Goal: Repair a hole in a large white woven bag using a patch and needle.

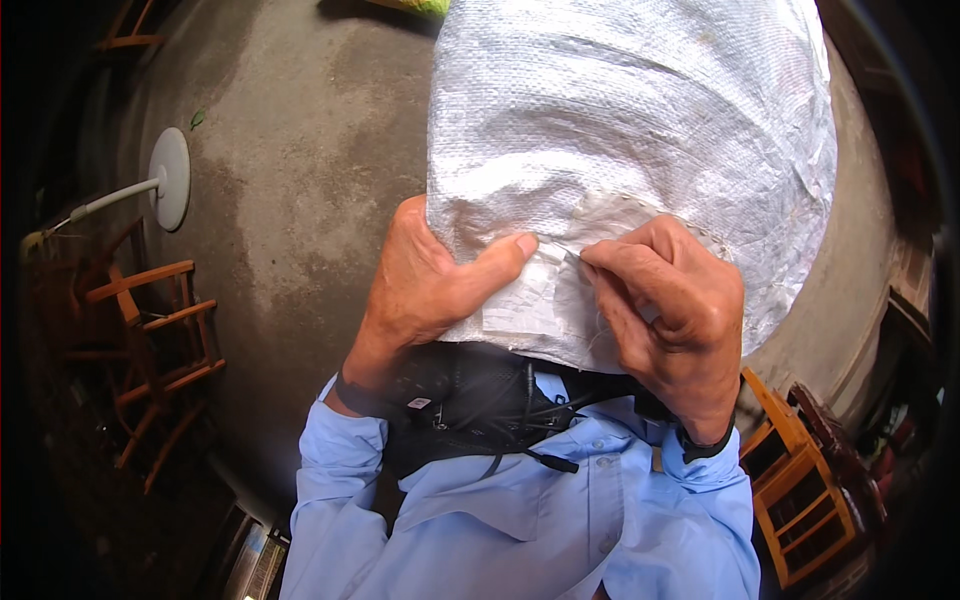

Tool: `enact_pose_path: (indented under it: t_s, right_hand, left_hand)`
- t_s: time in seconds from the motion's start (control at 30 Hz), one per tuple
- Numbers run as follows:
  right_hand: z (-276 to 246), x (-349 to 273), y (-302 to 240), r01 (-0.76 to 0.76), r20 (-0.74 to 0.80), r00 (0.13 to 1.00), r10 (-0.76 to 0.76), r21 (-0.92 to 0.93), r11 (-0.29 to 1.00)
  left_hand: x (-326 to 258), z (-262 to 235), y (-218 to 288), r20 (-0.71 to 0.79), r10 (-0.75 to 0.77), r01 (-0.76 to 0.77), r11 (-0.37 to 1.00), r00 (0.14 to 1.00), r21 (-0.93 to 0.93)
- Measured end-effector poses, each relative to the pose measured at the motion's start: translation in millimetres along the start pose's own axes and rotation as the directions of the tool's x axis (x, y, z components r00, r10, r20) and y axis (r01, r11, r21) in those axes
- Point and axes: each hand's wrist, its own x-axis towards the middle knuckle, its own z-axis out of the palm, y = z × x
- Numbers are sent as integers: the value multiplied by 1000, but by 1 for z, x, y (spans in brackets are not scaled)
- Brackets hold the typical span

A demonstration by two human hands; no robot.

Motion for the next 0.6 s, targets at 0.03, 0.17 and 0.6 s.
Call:
enact_pose_path:
  t_s: [0.03,0.17,0.6]
  right_hand:
    - [0,0,0,-8,-1,1000,8,8,1000]
    - [2,0,0,-20,-15,1000,21,24,1000]
    - [2,1,-1,-12,-4,1000,12,21,1000]
  left_hand:
    - [0,0,1,14,-11,11,1000,1000,3]
    - [-1,-2,0,23,-3,3,1000,1000,12]
    - [-1,-2,-1,-4,-5,5,1000,1000,31]
